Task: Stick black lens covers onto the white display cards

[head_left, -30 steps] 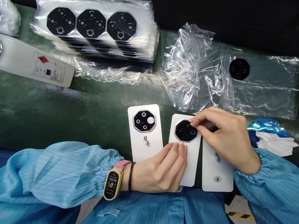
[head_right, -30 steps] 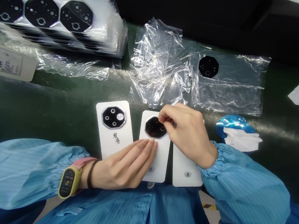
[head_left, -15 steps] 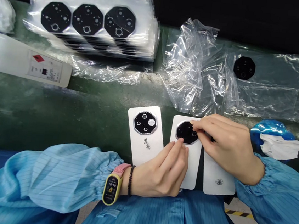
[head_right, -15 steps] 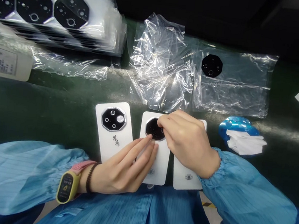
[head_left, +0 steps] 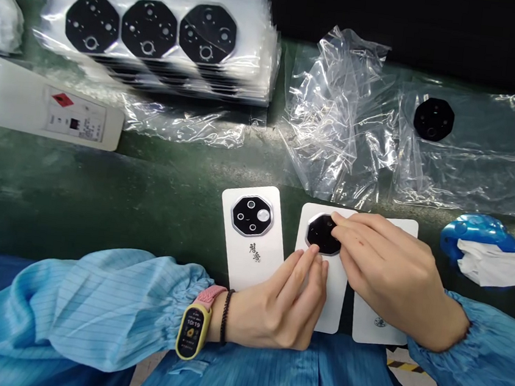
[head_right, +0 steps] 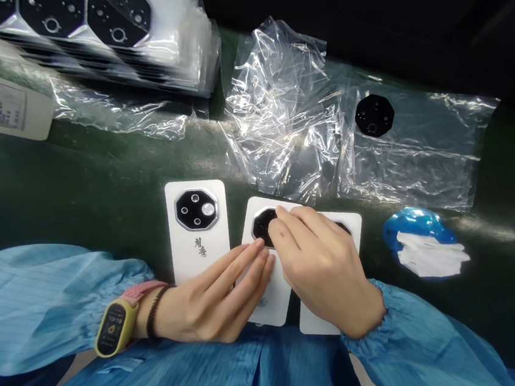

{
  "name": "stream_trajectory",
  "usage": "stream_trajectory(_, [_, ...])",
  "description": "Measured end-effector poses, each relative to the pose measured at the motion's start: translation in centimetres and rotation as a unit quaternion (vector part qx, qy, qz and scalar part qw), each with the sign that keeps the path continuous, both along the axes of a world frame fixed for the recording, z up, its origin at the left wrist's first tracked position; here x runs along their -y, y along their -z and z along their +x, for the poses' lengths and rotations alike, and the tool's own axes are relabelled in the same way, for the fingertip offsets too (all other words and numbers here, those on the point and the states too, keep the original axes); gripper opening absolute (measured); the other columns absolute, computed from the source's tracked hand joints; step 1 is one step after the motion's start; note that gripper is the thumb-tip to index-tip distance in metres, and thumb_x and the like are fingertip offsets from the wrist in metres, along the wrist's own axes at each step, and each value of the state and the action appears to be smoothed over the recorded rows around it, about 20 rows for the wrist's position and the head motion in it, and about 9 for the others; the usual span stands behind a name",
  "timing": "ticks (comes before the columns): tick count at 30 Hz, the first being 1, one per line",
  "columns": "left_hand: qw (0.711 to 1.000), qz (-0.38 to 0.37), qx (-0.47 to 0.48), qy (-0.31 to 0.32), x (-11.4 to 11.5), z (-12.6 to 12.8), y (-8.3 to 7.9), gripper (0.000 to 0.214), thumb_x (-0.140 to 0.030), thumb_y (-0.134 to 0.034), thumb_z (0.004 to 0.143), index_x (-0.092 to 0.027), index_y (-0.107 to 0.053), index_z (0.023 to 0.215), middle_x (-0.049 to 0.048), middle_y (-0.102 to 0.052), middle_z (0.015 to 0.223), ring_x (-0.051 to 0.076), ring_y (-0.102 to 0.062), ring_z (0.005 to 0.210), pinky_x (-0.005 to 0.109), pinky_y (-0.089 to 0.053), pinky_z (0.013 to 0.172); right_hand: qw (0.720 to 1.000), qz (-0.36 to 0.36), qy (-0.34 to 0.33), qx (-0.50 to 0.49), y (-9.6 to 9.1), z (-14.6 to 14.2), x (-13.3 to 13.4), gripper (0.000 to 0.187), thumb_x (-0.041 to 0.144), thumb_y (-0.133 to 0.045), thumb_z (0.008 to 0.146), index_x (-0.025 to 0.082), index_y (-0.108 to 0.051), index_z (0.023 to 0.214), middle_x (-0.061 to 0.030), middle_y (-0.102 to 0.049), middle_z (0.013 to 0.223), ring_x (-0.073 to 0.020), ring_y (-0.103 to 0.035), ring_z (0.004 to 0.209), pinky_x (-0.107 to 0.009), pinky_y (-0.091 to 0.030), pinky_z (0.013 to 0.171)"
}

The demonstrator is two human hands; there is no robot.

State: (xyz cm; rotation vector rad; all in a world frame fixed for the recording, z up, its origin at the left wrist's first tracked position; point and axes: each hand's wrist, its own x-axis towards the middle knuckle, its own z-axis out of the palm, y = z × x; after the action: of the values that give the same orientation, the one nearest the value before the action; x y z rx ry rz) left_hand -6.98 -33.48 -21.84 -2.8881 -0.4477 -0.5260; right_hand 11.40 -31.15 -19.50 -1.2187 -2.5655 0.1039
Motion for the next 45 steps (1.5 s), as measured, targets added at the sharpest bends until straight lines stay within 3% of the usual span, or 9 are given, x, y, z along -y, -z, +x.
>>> stream_trajectory(9, [0.999,0.023,-0.030,-0.005,-0.2,0.0,-0.2,0.025,-0.009,-0.048,0.089,0.002,-0.066,0.102,0.0118,-0.072,0.091,0.024,-0.071,0.088,0.030,-0.060,0.078,0.999,0.023,-0.014,0.038,0.0,0.0,-0.1,0.027,0.000,-0.045,0.086,0.014,-0.069,0.083,-0.0080,-0.074,0.087,-0.0205,-0.069,0.079,-0.031,-0.059,0.069])
stream_trajectory(13, [0.999,0.032,-0.030,-0.004,-0.2,0.1,0.0,0.024,-0.009,-0.050,0.088,0.002,-0.066,0.101,0.0112,-0.072,0.090,0.023,-0.071,0.087,0.029,-0.059,0.076,0.995,0.067,-0.016,0.067,0.0,-0.3,0.1,0.026,0.003,-0.044,0.089,0.013,-0.068,0.087,-0.0066,-0.075,0.087,-0.0184,-0.069,0.079,-0.028,-0.058,0.069])
stream_trajectory(18, [0.999,0.038,-0.016,-0.011,-0.3,0.1,0.0,0.023,-0.006,-0.047,0.086,-0.002,-0.068,0.096,0.0072,-0.072,0.083,0.020,-0.071,0.077,0.029,-0.058,0.075,0.987,0.114,-0.028,0.111,0.4,-1.0,1.2,0.020,0.009,-0.049,0.091,0.002,-0.060,0.106,-0.0167,-0.073,0.095,-0.0215,-0.069,0.084,-0.030,-0.057,0.072])
stream_trajectory(21, [0.999,0.040,-0.017,-0.013,-0.2,0.1,-0.3,0.023,-0.006,-0.047,0.086,-0.003,-0.068,0.096,0.0055,-0.071,0.081,0.019,-0.071,0.077,0.029,-0.058,0.075,0.990,0.100,-0.028,0.098,0.5,-0.6,1.6,0.022,0.010,-0.047,0.092,0.001,-0.056,0.110,-0.0192,-0.070,0.103,-0.0234,-0.068,0.092,-0.031,-0.058,0.075])
stream_trajectory(27, [0.998,0.034,-0.039,-0.026,0.1,0.1,-0.3,0.026,-0.007,-0.044,0.089,-0.001,-0.066,0.102,0.0089,-0.070,0.092,0.024,-0.070,0.090,0.030,-0.058,0.078,0.998,0.034,0.041,-0.024,0.1,1.4,1.7,0.031,-0.004,-0.040,0.084,0.008,-0.058,0.107,-0.0124,-0.072,0.088,-0.0199,-0.069,0.084,-0.030,-0.060,0.075])
stream_trajectory(36, [0.998,0.023,-0.042,-0.036,0.5,0.2,-0.1,0.027,-0.015,-0.043,0.093,-0.001,-0.065,0.103,0.0153,-0.070,0.105,0.027,-0.068,0.098,0.034,-0.056,0.082,0.998,0.050,0.024,-0.001,0.1,0.9,2.3,0.026,-0.006,-0.039,0.085,0.003,-0.058,0.100,-0.0143,-0.071,0.079,-0.0209,-0.069,0.077,-0.030,-0.061,0.068])
stream_trajectory(42, [0.998,0.044,-0.039,0.001,0.0,0.0,-0.2,0.028,-0.014,-0.043,0.092,0.000,-0.065,0.102,0.0152,-0.071,0.100,0.025,-0.070,0.093,0.032,-0.057,0.081,0.996,0.075,0.024,0.032,0.3,0.3,3.2,0.023,-0.005,-0.044,0.086,0.003,-0.055,0.104,-0.0180,-0.072,0.092,-0.0227,-0.069,0.084,-0.031,-0.061,0.070])
stream_trajectory(45, [0.997,0.052,-0.048,-0.017,0.2,0.1,-0.2,0.028,-0.012,-0.042,0.092,0.001,-0.064,0.103,0.0158,-0.071,0.101,0.025,-0.069,0.096,0.033,-0.056,0.084,0.998,0.060,0.015,0.019,0.4,0.7,3.4,0.029,-0.004,-0.042,0.086,0.003,-0.052,0.113,-0.0172,-0.071,0.095,-0.0231,-0.069,0.089,-0.034,-0.061,0.072])
